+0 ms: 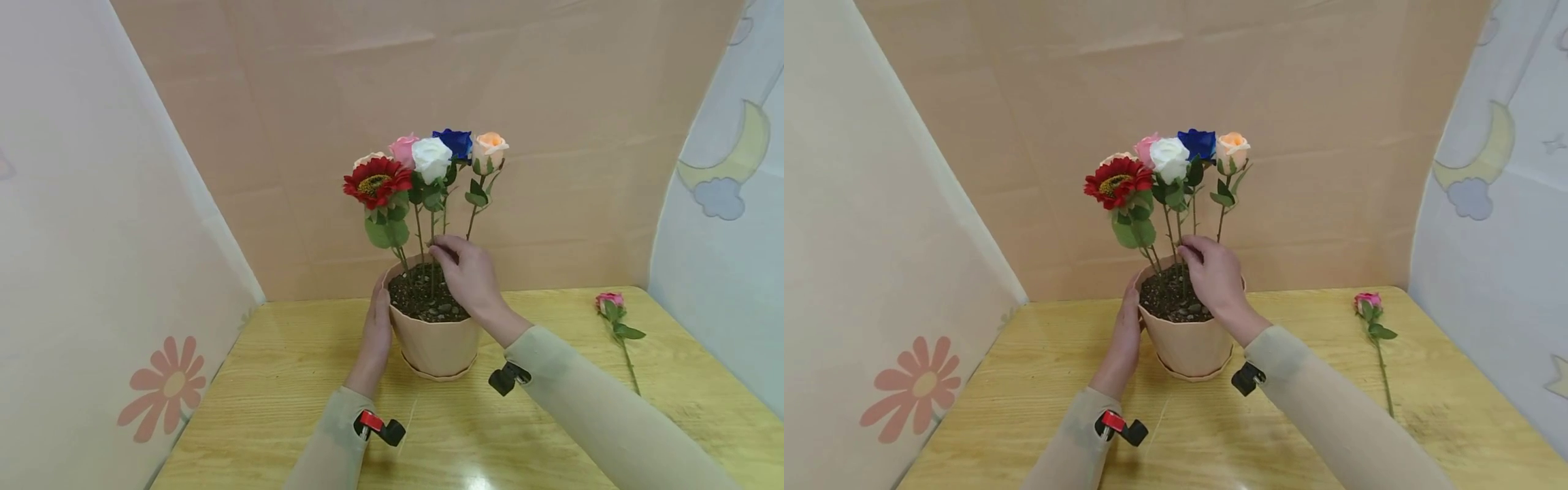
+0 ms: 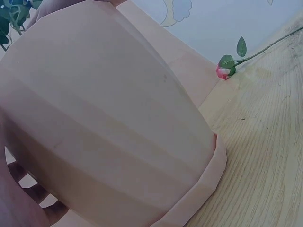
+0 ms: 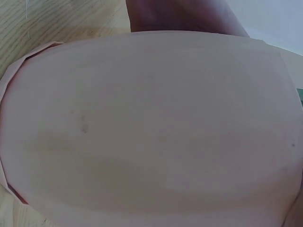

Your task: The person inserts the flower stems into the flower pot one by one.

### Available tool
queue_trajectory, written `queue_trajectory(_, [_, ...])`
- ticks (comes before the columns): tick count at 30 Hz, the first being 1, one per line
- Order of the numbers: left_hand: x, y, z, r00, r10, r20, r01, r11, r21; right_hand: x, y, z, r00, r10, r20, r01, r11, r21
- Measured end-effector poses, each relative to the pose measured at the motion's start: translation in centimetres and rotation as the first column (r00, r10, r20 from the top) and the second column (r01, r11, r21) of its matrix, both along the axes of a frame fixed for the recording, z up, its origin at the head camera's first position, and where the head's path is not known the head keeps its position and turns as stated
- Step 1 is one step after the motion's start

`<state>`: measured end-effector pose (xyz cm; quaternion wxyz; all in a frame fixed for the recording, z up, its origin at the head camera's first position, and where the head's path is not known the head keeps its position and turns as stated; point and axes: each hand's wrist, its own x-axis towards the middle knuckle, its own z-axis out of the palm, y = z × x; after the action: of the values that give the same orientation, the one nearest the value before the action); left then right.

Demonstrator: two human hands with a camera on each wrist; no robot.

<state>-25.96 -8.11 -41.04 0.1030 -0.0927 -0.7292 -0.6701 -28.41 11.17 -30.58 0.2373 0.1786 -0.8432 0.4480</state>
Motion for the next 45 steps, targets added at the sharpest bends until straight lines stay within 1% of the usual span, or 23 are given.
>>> queue_trajectory(4, [-0.2,0.1,-0.1,1.000,-0.007,-0.008,0.007,1.000,0.001,-0.3,0.0,0.2,1.000,0.000,0.026,-0.001,0.999,0.049])
queue_trajectory(11, [-0.6,0.2,-0.1,1.000,-0.007,-0.009,0.007,1.000,0.014,-0.8,0.0,0.2,0.998,0.011,0.057,-0.015,0.998,0.068])
queue_trajectory(17, [-0.7,0.2,-0.2,1.000,-0.001,0.002,0.001,1.000,0.023,-0.8,0.1,-0.2,0.995,0.001,0.095,-0.005,0.999,0.033])
queue_trajectory(22, [-0.5,0.1,-0.2,1.000,0.005,0.010,-0.005,1.000,0.022,-0.7,0.1,-0.2,0.995,-0.007,0.100,0.006,1.000,0.010])
queue_trajectory(29, [-0.7,0.1,-0.4,1.000,-0.014,0.002,0.014,0.999,0.035,-0.5,0.2,-0.3,0.993,-0.015,0.119,0.017,1.000,-0.020])
queue_trajectory(35, [-0.8,0.1,-0.5,1.000,-0.017,0.002,0.017,1.000,0.025,-0.4,0.2,-0.3,0.990,-0.020,0.141,0.026,0.999,-0.043])
queue_trajectory(40, [-0.5,0.1,-0.4,1.000,-0.014,-0.007,0.014,1.000,0.019,-0.1,0.5,-0.3,0.986,-0.002,0.166,0.017,0.996,-0.090])
queue_trajectory(43, [-0.5,0.1,-0.4,1.000,-0.012,-0.001,0.012,1.000,0.029,0.3,1.1,-0.3,0.987,0.005,0.158,0.013,0.994,-0.110])
queue_trajectory(45, [-0.4,0.1,-0.4,1.000,-0.010,0.009,0.010,0.999,0.033,0.6,1.8,-0.2,0.990,-0.003,0.143,0.018,0.994,-0.106])
